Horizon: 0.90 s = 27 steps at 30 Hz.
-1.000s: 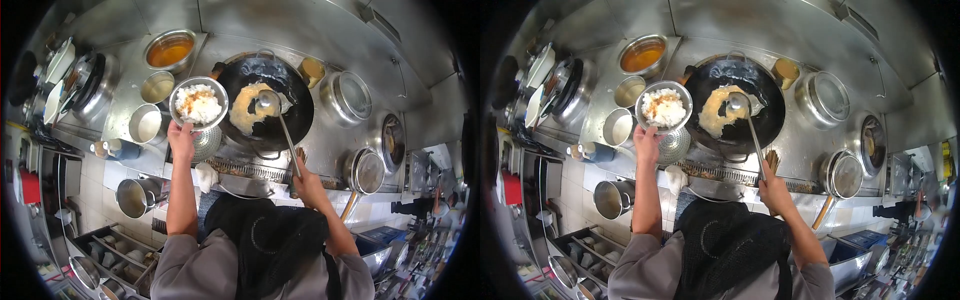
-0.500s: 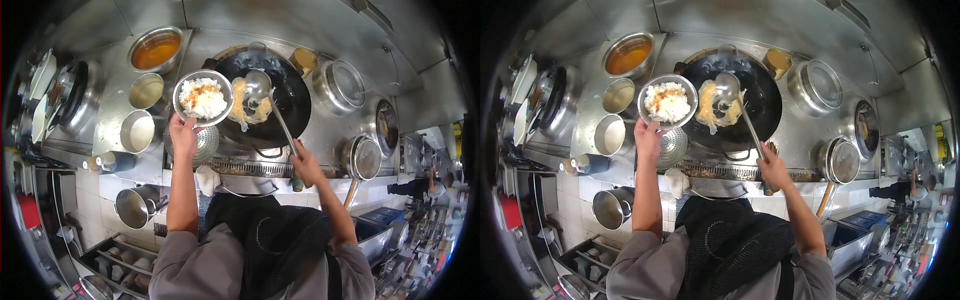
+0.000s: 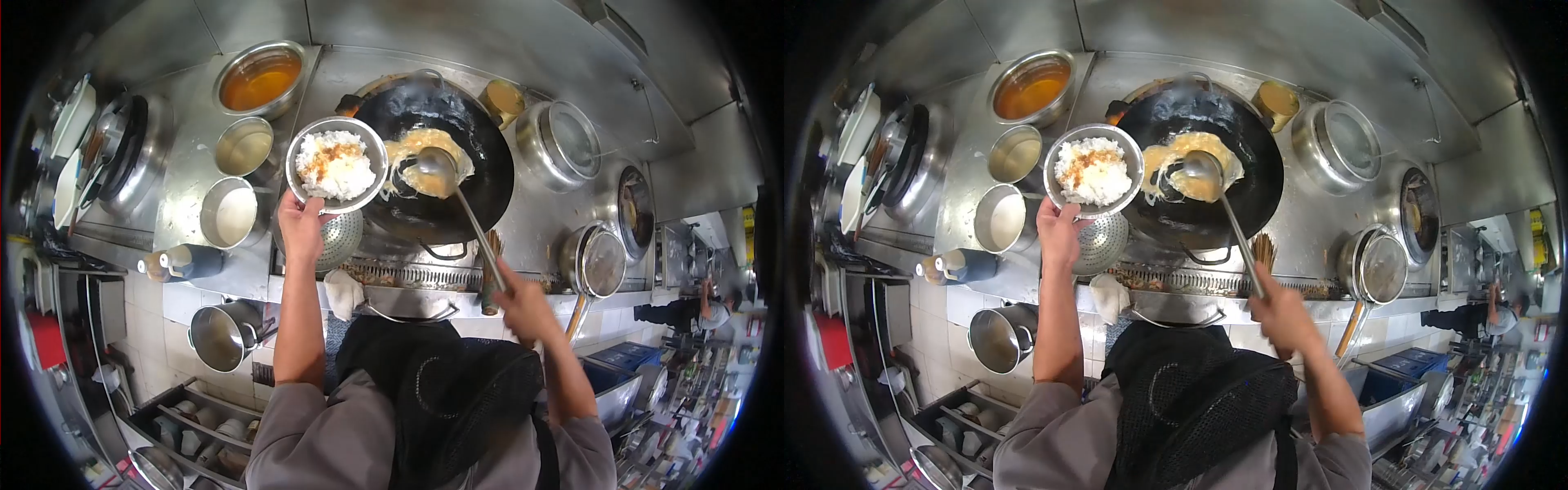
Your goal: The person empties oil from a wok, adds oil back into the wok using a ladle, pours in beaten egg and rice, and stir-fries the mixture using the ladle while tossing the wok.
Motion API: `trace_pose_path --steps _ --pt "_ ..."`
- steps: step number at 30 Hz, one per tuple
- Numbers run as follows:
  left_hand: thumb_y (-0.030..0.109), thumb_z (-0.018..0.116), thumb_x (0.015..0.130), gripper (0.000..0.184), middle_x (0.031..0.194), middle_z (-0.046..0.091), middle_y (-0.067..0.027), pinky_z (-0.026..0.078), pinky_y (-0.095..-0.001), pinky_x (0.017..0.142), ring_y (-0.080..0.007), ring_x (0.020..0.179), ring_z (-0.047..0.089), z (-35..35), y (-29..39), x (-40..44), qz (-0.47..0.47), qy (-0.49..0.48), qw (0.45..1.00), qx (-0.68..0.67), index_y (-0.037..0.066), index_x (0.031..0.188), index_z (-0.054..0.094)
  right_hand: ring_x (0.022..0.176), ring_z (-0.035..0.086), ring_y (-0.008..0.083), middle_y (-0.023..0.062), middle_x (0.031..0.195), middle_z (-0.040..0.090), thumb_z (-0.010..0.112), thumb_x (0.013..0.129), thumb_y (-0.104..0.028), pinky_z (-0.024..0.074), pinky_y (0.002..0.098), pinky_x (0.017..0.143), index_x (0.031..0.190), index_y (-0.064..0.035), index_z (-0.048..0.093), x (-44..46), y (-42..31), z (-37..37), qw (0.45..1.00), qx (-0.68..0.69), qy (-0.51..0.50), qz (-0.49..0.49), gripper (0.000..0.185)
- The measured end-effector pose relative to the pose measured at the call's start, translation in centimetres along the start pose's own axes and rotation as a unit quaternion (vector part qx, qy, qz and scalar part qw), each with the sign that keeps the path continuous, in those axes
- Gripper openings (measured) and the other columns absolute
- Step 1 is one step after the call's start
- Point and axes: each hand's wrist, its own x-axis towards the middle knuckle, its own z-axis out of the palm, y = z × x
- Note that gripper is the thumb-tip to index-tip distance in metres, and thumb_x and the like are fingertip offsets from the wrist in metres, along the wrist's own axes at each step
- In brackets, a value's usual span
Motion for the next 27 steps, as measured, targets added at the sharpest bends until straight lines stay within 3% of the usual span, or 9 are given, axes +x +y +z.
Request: trace_pose_path --steps 4,6,7,10,12,14,18,23,27 --pt "-0.008 0.057 0.086 0.031 0.106 0.069 -0.0146 0.067 -0.0316 0.066 -0.0208 0.085 0.073 0.6 0.7 -0.3 0.001 0.001 1.0 0.009 -0.004 0.116 0.061 0.053 0.052 0.0049 -0.0004 0.065 0.055 0.067 0.097 -0.018 0.0418 0.0248 0.042 0.158 -0.0115 0.038 6.1 2.1 0.7 0.85 0.498 -0.038 0.168 0.068" --pt "-0.008 0.057 0.086 0.031 0.106 0.07 -0.0148 0.067 -0.0319 0.066 -0.0209 0.085 0.073 0.9 0.2 -0.2 0.001 0.001 1.0 0.015 -0.004 0.117 0.061 0.066 0.065 0.0437 0.0239 0.086 0.07 0.064 0.092 -0.007 0.0551 0.0531 0.063 0.157 -0.0052 0.036 6.8 6.3 7.7 0.972 -0.062 0.18 -0.137 0.071" --pt "-0.008 0.056 0.086 0.031 0.107 0.07 -0.015 0.067 -0.0321 0.067 -0.021 0.086 0.073 0.9 0.3 -0.1 0.001 0.005 1.0 0.022 -0.004 0.117 0.061 0.072 0.063 0.0515 0.0293 0.091 0.069 0.064 0.09 -0.005 0.0534 0.058 0.071 0.156 -0.0028 0.036 4.6 4.3 7.5 0.981 -0.105 0.149 -0.072 0.072" --pt "-0.004 0.059 0.086 0.034 0.108 0.069 -0.0111 0.064 -0.032 0.068 -0.0199 0.089 0.072 0.8 0.3 -0.3 -0.011 -0.015 0.999 0.028 0.0 0.12 0.06 0.067 0.065 0.0461 0.0285 0.088 0.069 0.065 0.091 -0.006 0.0563 0.0535 0.068 0.156 0.001 0.033 1.2 0.2 3.1 0.977 -0.138 0.121 -0.107 0.073" --pt "-0.004 0.059 0.086 0.034 0.108 0.069 -0.0113 0.064 -0.0323 0.067 -0.0202 0.088 0.072 1.2 0.3 -0.6 -0.006 -0.016 0.999 0.028 0.0 0.12 0.06 0.057 0.065 0.0287 0.0194 0.082 0.068 0.065 0.094 -0.01 0.0557 0.0416 0.057 0.158 0.0012 0.029 3.5 0.3 -1.1 0.903 0.398 -0.076 0.144 0.074" --pt "-0.004 0.06 0.086 0.034 0.108 0.069 -0.0115 0.064 -0.0326 0.067 -0.0205 0.088 0.072 1.8 0.2 -0.8 0.0 -0.013 1.0 0.021 0.0 0.12 0.06 0.054 0.059 0.014 0.0114 0.076 0.064 0.065 0.098 -0.015 0.0506 0.0315 0.05 0.158 0.0012 0.027 6.4 3.6 0.6 0.854 0.495 -0.096 0.128 0.073" --pt "-0.004 0.059 0.086 0.033 0.107 0.069 -0.0132 0.065 -0.0351 0.068 -0.0219 0.087 0.072 1.7 0.1 -0.7 0.002 -0.008 0.999 0.053 -0.002 0.119 0.059 0.074 0.064 0.0529 0.0329 0.082 0.065 0.059 0.09 -0.002 0.0508 0.0587 0.07 0.149 0.005 0.038 3.4 2.9 7.0 0.982 -0.086 0.16 -0.049 0.063" --pt "-0.004 0.058 0.087 0.032 0.105 0.068 -0.0106 0.065 -0.0319 0.065 -0.0192 0.086 0.071 2.7 -1.5 -0.6 0.003 -0.026 0.999 0.043 -0.001 0.118 0.062 0.074 0.064 0.0534 0.0303 0.072 0.064 0.059 0.091 -0.004 0.053 0.0544 0.072 0.15 0.0044 0.04 3.8 1.5 0.0 0.921 0.36 -0.08 0.124 0.063" --pt "-0.003 0.059 0.086 0.032 0.105 0.068 -0.0119 0.065 -0.0348 0.066 -0.0209 0.086 0.071 5.7 -2.9 -0.2 0.016 -0.008 0.996 0.084 -0.001 0.118 0.061 0.07 0.067 0.0462 0.027 0.084 0.066 0.061 0.089 -0.006 0.056 0.0534 0.068 0.152 -0.0041 0.042 7.9 7.6 5.4 0.966 -0.031 0.212 -0.147 0.065"
